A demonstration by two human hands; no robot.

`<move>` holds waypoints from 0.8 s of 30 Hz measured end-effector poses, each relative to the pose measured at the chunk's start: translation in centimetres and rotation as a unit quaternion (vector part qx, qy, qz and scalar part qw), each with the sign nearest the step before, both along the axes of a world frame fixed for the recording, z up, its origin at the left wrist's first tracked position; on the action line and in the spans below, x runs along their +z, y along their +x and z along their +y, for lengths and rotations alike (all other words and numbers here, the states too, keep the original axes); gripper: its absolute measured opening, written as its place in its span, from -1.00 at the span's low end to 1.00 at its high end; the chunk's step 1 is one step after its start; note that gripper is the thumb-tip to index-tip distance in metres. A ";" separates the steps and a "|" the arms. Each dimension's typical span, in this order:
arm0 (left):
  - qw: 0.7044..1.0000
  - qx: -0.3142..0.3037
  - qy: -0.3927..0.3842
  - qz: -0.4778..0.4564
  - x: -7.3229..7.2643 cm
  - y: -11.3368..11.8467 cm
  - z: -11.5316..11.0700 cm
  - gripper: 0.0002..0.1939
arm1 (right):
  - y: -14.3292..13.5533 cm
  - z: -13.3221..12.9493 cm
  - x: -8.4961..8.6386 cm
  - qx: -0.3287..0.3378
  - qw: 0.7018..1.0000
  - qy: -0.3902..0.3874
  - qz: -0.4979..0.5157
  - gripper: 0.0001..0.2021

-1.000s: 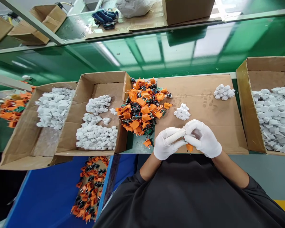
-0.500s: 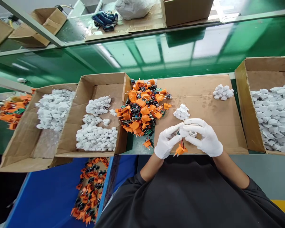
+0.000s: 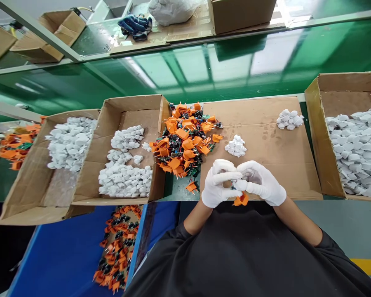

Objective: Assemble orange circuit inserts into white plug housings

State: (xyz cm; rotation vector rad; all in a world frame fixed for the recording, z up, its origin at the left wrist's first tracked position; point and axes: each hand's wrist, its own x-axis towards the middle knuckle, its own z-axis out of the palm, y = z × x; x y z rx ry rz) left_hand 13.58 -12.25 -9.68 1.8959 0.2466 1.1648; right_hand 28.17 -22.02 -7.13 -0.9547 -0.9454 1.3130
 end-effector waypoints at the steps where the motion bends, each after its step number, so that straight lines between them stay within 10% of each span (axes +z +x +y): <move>1: 0.999 0.019 0.035 0.006 0.2 0.0 0.1 -0.56 | -0.1 0.0 0.2 0.017 1.000 -0.012 0.022 -0.74; 12: 0.977 0.101 0.184 0.032 1.7 0.0 -0.1 -0.69 | -1.0 -0.6 1.6 -0.028 0.997 -0.060 0.028 -0.68; 24: 0.979 0.032 0.196 0.054 1.5 -0.2 0.6 -0.75 | 0.0 -0.5 0.8 0.032 0.996 -0.087 0.000 -0.59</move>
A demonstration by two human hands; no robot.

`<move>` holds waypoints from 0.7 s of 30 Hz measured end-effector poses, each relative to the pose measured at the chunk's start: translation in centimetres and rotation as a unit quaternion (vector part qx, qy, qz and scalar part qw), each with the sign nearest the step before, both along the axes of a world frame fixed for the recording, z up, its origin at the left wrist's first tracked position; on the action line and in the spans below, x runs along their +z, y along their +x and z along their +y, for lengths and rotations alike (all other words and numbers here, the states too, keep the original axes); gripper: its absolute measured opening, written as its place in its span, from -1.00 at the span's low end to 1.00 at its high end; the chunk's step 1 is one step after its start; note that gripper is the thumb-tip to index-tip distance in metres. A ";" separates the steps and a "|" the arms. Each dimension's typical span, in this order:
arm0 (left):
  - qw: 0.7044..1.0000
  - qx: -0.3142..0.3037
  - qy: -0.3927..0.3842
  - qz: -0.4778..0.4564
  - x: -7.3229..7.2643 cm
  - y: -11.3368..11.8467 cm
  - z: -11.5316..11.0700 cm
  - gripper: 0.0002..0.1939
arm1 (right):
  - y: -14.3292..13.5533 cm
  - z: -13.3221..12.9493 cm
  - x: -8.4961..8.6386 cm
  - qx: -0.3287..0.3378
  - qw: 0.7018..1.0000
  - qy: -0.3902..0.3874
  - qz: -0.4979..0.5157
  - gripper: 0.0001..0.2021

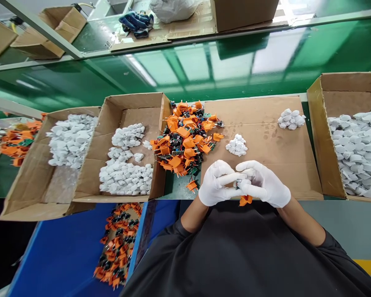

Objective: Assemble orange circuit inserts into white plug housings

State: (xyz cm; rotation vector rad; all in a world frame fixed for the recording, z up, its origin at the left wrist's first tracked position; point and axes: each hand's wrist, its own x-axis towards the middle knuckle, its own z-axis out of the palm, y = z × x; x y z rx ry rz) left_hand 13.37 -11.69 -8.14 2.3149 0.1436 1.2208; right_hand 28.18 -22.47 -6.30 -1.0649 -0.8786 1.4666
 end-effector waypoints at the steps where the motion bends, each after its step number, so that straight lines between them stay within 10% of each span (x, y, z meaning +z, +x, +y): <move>1: 1.000 0.004 0.006 0.009 0.0 -0.1 0.1 -0.74 | 0.1 0.0 0.0 -0.003 1.000 -0.001 -0.011 -0.60; 21: 0.991 0.047 0.067 0.103 -0.1 -0.6 0.0 -0.74 | 1.1 0.3 0.1 0.058 0.990 -0.002 -0.132 -0.58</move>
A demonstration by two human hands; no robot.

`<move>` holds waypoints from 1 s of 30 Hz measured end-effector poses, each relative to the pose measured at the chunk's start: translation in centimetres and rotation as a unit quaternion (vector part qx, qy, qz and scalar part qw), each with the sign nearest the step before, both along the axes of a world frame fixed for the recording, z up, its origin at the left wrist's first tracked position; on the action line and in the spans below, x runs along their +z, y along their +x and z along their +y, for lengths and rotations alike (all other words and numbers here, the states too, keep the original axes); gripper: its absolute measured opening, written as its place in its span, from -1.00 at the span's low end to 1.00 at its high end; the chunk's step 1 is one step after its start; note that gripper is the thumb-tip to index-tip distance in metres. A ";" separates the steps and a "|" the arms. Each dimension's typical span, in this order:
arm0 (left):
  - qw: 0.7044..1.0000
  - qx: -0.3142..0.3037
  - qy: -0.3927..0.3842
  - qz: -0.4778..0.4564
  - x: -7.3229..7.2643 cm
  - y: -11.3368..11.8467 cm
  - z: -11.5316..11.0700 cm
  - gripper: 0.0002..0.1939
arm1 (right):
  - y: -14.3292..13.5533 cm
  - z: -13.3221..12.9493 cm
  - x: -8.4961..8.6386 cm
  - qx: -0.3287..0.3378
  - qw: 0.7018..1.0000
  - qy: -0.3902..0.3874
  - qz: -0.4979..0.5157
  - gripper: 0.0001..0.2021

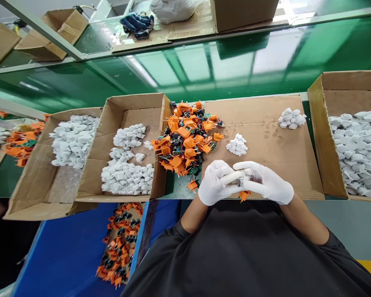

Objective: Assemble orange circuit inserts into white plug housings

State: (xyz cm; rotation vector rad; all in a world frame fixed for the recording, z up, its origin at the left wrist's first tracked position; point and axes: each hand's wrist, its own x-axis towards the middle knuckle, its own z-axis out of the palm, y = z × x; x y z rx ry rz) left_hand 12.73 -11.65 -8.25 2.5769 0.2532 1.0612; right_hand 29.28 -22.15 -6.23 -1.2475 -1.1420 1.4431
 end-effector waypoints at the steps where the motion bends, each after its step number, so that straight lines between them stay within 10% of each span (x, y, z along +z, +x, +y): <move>1: 1.000 -0.001 0.006 -0.004 0.0 0.0 0.0 -0.73 | 0.0 0.0 0.0 -0.009 1.000 -0.003 -0.001 -0.59; 19: 0.991 0.004 -0.132 -0.022 -0.4 0.6 -0.4 -0.39 | -0.5 0.9 -0.3 -0.060 0.990 -0.050 0.116 -0.63; 30: 0.981 0.008 -0.178 -0.074 -0.5 0.7 -0.5 -0.72 | -0.5 1.2 -0.2 -0.020 0.991 -0.039 0.130 -0.46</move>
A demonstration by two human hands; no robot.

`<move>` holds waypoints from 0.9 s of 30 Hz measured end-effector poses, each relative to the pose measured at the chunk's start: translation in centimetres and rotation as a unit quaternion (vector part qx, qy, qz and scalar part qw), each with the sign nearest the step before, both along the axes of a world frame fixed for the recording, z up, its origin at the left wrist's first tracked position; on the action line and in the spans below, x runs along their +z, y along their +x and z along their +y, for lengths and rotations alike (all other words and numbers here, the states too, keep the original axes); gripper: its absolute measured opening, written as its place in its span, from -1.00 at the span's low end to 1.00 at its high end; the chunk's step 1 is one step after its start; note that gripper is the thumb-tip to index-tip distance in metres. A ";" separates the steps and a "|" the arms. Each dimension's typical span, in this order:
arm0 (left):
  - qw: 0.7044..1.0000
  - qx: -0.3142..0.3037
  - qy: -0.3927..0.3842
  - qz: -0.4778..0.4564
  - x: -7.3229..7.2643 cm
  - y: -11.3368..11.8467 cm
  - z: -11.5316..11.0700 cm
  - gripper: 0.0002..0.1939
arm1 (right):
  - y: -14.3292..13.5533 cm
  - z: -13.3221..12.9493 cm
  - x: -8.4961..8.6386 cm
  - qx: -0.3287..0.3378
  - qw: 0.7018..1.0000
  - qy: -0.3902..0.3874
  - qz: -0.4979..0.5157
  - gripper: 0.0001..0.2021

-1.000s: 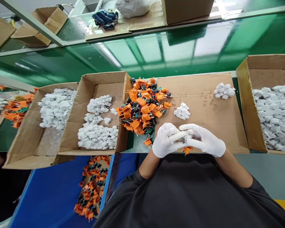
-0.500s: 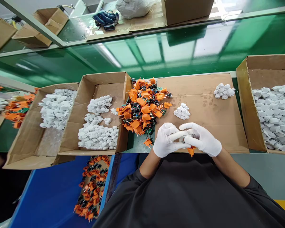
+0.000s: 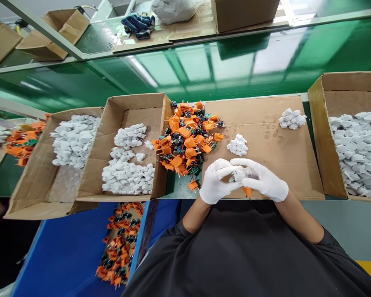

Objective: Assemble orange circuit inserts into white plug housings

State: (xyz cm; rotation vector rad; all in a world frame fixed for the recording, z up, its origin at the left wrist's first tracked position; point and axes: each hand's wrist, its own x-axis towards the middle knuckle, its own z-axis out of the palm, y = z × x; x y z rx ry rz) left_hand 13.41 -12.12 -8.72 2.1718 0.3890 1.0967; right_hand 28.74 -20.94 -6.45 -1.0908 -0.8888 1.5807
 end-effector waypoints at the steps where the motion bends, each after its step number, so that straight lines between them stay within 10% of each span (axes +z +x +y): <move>1: 1.000 0.004 0.016 0.007 -0.1 -0.1 0.1 -0.74 | -0.1 -0.1 0.0 0.000 1.000 0.006 -0.024 -0.44; 17: 0.994 0.009 0.106 0.017 -1.1 -0.2 -0.5 -0.65 | -0.2 -1.3 0.3 -0.032 0.951 0.093 -0.292 -0.58; 27: 0.993 0.006 0.121 -0.015 -1.2 -0.3 -0.5 -0.62 | -0.5 -1.4 -0.5 -0.124 0.943 0.121 -0.283 -0.45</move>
